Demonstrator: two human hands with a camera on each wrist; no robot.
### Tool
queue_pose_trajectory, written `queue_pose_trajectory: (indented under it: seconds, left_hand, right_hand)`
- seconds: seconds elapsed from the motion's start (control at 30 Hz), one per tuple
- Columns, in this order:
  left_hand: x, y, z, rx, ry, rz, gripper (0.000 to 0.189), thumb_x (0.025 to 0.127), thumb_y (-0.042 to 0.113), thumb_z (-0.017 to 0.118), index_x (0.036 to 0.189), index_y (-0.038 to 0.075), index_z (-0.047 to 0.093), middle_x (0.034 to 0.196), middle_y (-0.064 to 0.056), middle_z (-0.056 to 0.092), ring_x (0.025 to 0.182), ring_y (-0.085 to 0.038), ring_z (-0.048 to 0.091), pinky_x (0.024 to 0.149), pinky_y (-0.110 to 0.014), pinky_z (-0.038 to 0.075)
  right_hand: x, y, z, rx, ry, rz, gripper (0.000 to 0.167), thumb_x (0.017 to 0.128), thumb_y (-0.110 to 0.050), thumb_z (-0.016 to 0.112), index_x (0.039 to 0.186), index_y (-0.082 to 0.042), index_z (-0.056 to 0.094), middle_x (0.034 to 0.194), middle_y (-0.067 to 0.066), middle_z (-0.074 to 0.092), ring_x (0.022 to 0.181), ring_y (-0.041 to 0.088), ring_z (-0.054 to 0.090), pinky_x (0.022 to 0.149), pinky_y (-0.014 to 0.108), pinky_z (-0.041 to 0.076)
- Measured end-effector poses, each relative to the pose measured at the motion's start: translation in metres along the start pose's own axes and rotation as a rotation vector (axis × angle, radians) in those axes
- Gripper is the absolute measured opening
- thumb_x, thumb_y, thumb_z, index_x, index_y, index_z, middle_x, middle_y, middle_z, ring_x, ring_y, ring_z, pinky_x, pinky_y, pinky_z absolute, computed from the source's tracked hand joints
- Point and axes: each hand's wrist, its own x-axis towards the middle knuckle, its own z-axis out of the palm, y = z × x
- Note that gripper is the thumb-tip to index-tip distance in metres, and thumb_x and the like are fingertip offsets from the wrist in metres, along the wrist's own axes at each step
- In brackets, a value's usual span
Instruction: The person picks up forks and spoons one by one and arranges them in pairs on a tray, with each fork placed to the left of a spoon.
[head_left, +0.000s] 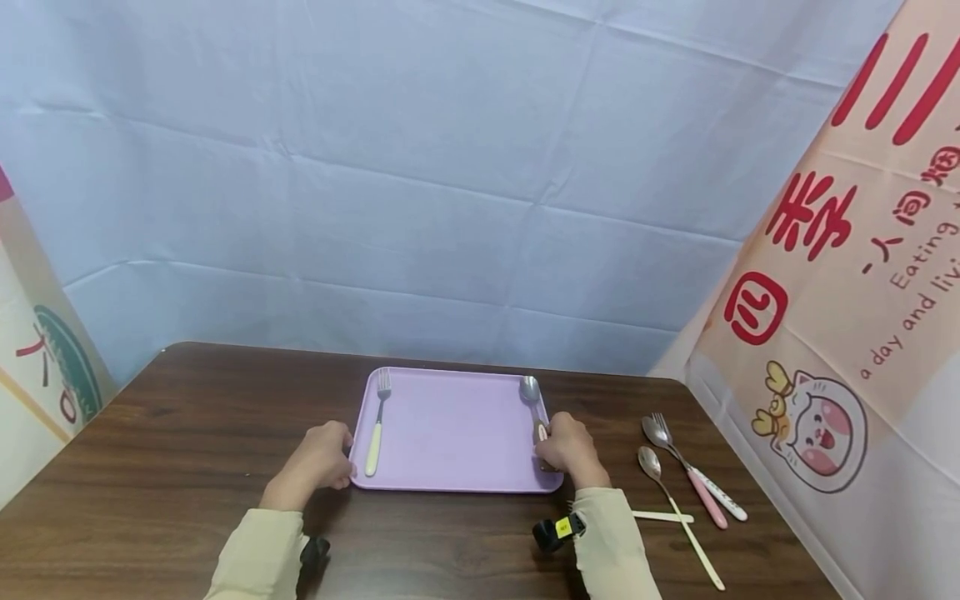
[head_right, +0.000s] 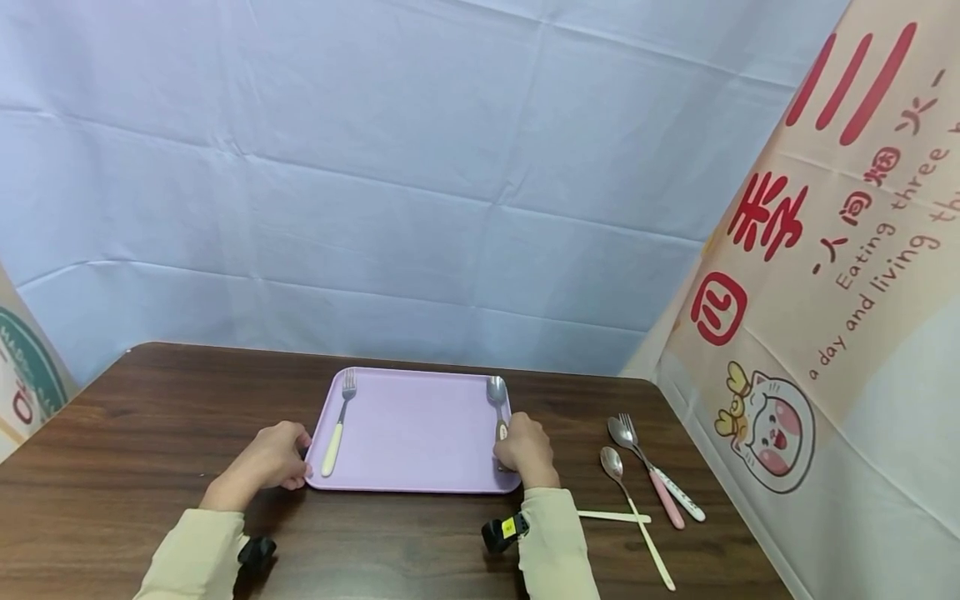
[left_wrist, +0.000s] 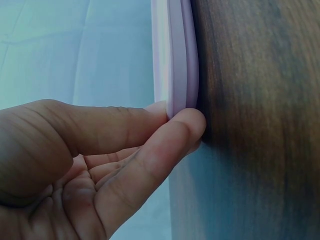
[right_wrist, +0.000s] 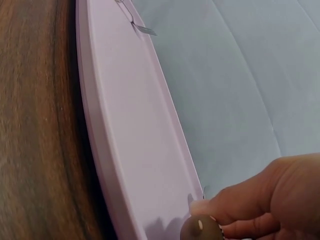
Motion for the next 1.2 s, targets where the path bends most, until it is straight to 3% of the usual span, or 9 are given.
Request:
queue_pose_trajectory:
  seconds: [1.2]
  left_hand:
    - [-0.001, 0.000, 0.000, 0.015, 0.002, 0.006, 0.035, 0.072, -0.012, 0.067, 0.102, -0.017, 0.051, 0.063, -0.011, 0.054, 0.049, -0.016, 0.058, 0.046, -0.026, 0.052]
  right_hand:
    - [-0.002, -0.042, 0.030, 0.002, -0.029, -0.064, 0.011, 0.074, -0.005, 0.067, 0.067, -0.003, 0.058, 0.061, 0.006, 0.055, 0.056, 0.019, 0.052, 0.048, 0.027, 0.041]
